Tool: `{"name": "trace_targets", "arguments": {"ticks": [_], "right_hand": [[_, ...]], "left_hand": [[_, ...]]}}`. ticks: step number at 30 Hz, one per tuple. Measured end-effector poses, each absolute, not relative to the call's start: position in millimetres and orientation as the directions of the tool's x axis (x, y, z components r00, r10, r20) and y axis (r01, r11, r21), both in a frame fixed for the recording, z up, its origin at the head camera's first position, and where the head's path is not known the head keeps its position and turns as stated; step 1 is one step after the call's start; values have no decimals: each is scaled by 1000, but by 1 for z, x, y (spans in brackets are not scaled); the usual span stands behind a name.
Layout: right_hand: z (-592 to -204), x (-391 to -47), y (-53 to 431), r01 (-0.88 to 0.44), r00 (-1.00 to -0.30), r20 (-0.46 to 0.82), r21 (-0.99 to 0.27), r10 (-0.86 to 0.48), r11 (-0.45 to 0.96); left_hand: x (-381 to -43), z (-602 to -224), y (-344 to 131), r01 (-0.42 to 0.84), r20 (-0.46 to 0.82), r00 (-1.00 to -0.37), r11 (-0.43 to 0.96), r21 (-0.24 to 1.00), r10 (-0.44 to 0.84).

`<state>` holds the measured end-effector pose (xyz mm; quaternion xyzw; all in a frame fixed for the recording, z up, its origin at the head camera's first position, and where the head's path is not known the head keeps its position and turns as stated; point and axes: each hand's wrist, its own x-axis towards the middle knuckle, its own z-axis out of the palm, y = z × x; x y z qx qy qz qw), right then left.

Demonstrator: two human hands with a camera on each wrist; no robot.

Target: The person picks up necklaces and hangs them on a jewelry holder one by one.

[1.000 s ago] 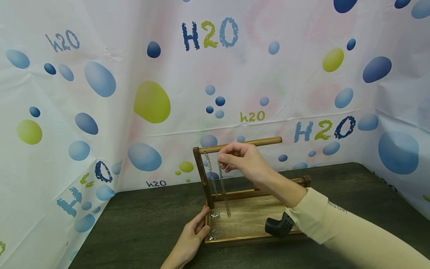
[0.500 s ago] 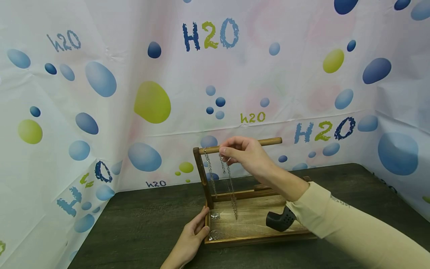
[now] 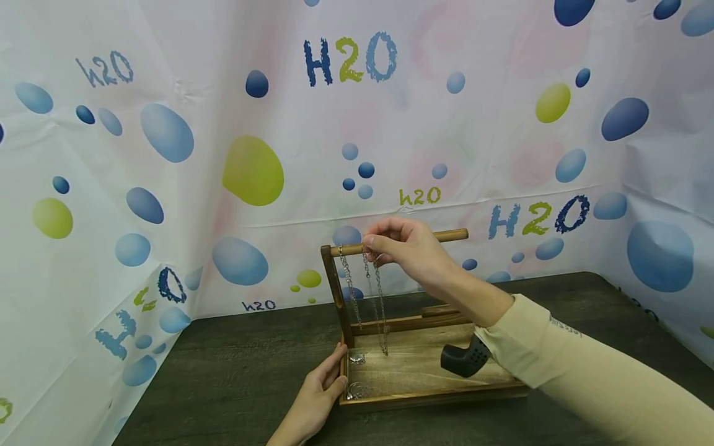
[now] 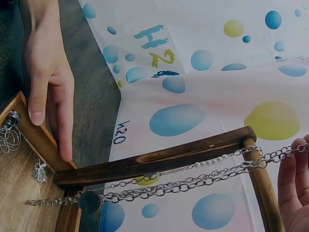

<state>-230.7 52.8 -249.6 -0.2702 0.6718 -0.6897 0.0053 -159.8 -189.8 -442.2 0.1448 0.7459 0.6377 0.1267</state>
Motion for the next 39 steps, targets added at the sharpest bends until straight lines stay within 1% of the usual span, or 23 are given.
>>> {"name": "trace_targets", "arguments": {"ticks": [7, 20, 34, 39], "right_hand": [[-246, -232, 54, -350, -860, 358, -932, -363, -92], [-241, -233, 57, -384, -850, 387, -920, -358, -82], [-244, -234, 68, -388, -855, 393, -918, -338, -86], [-247, -237, 74, -393, -858, 392, -917, -331, -68]], "left_hand": [[-159, -441, -189, 48, -7, -927, 138, 989, 375], [-158, -439, -190, 46, -13, -926, 146, 988, 378], [-159, -441, -189, 57, 2, -929, 137, 989, 370], [-159, -442, -190, 58, 2, -929, 140, 988, 370]]}}
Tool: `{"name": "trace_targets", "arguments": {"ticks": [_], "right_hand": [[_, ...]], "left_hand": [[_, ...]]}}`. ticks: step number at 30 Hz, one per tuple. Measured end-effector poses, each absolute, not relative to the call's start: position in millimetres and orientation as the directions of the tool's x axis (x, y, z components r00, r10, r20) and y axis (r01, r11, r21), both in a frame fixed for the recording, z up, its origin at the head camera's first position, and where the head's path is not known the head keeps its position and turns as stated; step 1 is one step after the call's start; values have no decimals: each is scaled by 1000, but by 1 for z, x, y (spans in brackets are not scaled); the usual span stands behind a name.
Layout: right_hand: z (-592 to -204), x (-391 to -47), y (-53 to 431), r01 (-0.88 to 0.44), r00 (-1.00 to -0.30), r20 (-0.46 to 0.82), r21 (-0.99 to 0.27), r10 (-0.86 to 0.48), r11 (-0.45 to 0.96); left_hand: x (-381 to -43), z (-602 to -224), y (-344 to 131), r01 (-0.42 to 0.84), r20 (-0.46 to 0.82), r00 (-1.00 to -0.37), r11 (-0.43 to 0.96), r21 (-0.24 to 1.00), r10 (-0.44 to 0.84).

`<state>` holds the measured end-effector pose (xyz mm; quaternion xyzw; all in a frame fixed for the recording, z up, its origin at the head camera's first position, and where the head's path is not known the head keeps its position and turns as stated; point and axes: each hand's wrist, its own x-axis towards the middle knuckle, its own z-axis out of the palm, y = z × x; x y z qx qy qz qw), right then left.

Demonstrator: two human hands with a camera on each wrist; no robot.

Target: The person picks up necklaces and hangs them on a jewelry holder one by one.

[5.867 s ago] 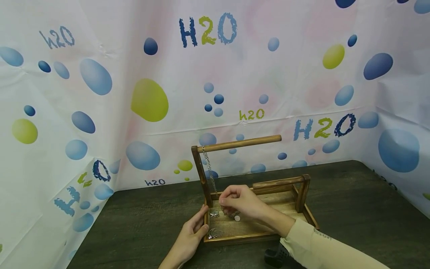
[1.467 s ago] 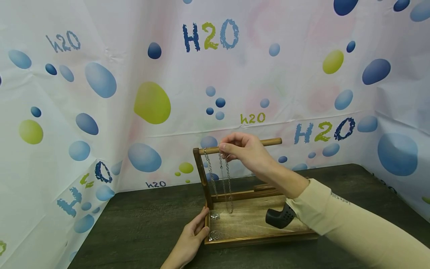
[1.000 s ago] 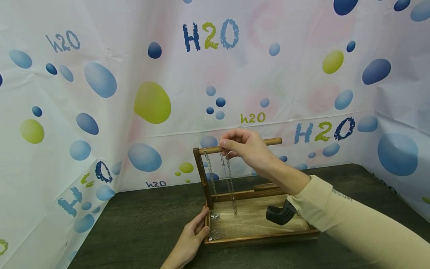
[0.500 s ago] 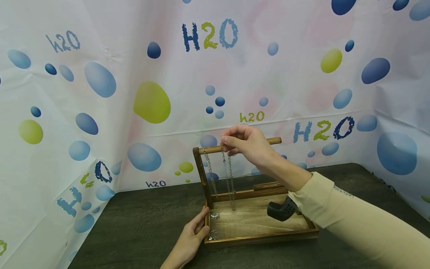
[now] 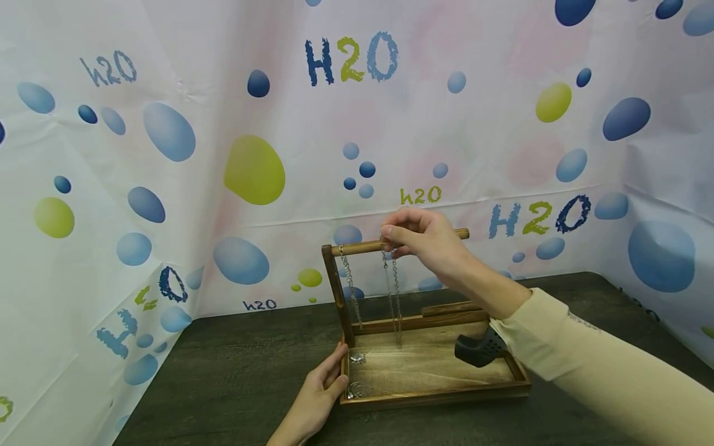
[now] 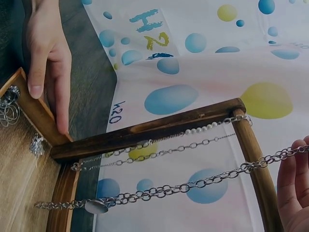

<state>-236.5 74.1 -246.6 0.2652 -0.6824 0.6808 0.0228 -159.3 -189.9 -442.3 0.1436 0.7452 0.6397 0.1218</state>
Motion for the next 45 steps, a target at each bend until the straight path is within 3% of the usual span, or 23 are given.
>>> {"name": "trace_targets", "arguments": {"ticks": [45], "right_hand": [[-265, -239, 130, -369, -902, 360, -929, -239, -11]], "left_hand": [[-159, -443, -190, 73, 17, -930, 140, 988, 367]]}}
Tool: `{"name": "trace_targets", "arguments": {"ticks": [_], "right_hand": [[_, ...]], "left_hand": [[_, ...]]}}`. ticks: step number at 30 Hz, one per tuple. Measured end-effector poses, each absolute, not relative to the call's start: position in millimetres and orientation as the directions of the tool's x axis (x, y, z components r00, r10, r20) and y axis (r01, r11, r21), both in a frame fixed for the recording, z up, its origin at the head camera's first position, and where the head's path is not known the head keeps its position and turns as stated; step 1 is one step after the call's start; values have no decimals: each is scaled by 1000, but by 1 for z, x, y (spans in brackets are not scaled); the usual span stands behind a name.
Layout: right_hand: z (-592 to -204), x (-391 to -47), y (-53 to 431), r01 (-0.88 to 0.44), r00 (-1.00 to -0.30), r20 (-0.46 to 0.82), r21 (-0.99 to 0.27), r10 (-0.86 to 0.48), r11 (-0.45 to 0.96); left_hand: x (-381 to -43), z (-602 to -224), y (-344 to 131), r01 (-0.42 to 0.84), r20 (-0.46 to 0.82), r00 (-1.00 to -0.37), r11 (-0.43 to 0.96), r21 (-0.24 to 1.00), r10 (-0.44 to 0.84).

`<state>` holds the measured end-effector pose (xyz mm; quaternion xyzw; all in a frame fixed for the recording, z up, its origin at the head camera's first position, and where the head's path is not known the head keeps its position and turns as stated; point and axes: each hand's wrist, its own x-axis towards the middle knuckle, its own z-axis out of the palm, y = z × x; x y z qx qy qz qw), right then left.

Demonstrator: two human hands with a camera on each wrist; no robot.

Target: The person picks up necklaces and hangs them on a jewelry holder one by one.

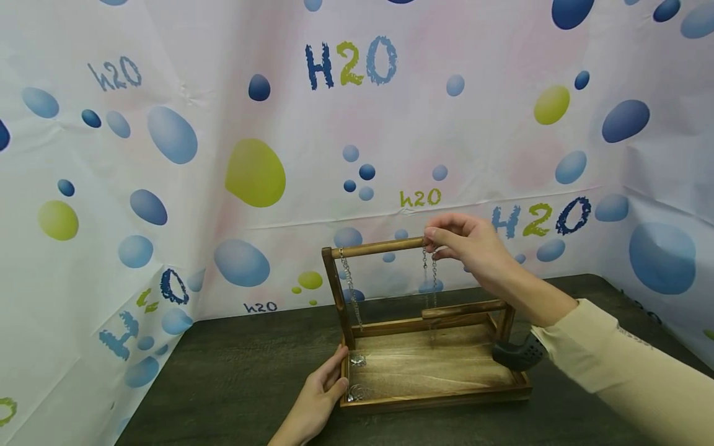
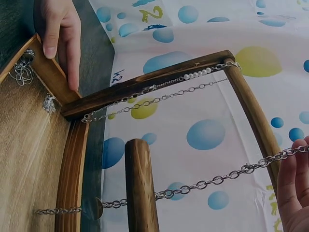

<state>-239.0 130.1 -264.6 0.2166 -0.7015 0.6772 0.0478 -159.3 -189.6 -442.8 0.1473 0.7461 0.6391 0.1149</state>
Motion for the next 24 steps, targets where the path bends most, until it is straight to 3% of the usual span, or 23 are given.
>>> {"name": "trace_targets", "arguments": {"ticks": [24], "right_hand": [[-268, -238, 165, -401, -889, 407, -913, -208, -73]], "left_hand": [[-163, -446, -190, 79, 30, -927, 116, 990, 374]]}}
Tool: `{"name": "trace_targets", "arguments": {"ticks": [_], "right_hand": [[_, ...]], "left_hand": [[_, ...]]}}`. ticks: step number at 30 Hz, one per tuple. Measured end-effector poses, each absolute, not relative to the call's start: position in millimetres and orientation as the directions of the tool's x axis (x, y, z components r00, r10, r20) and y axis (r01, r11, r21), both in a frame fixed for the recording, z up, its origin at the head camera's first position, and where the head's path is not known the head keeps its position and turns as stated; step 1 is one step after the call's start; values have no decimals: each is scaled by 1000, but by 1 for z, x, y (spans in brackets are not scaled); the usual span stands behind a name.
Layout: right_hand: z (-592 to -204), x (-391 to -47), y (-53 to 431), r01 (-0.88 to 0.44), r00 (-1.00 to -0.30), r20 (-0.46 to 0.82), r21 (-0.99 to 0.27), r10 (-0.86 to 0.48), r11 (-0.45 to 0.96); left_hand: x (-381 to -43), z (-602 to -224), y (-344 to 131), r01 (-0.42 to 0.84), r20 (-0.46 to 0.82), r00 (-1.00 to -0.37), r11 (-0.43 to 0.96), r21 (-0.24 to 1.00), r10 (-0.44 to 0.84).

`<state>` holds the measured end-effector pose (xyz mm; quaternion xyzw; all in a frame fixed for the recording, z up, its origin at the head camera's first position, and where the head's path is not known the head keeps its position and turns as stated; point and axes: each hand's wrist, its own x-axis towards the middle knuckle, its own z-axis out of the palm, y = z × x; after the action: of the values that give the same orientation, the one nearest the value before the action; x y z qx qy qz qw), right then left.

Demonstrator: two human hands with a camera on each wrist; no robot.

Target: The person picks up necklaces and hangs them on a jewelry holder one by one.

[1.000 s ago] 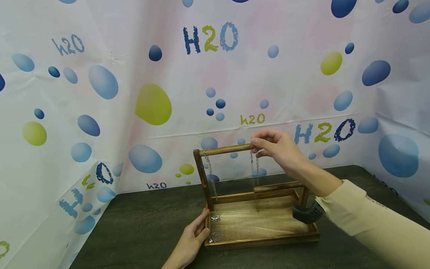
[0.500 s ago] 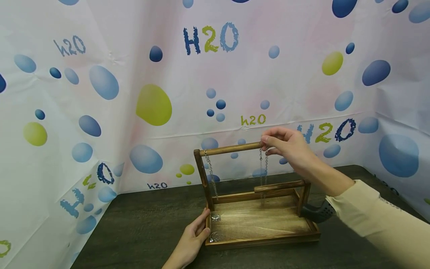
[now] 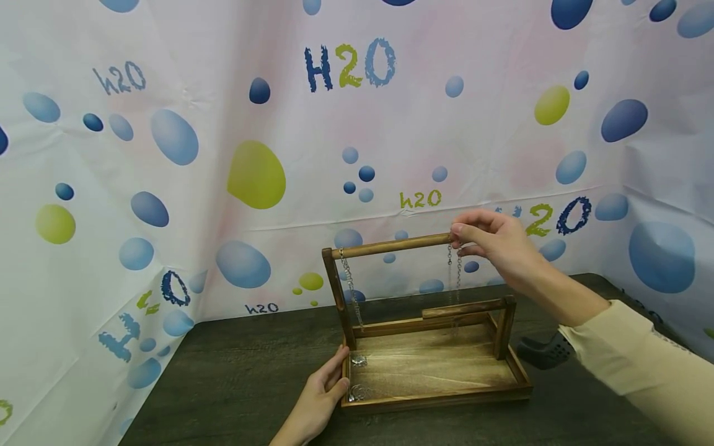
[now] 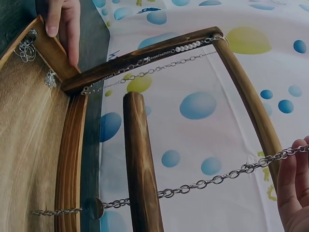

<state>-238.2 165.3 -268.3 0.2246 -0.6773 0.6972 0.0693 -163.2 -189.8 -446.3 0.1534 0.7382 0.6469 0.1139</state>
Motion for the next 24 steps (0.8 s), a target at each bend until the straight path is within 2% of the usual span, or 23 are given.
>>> {"name": "trace_targets", "arguments": {"ticks": [24], "right_hand": [[-265, -240, 203, -424, -886, 441, -896, -143, -131]], "left_hand": [[-163, -445, -191, 77, 17, -924, 145, 986, 381]]}}
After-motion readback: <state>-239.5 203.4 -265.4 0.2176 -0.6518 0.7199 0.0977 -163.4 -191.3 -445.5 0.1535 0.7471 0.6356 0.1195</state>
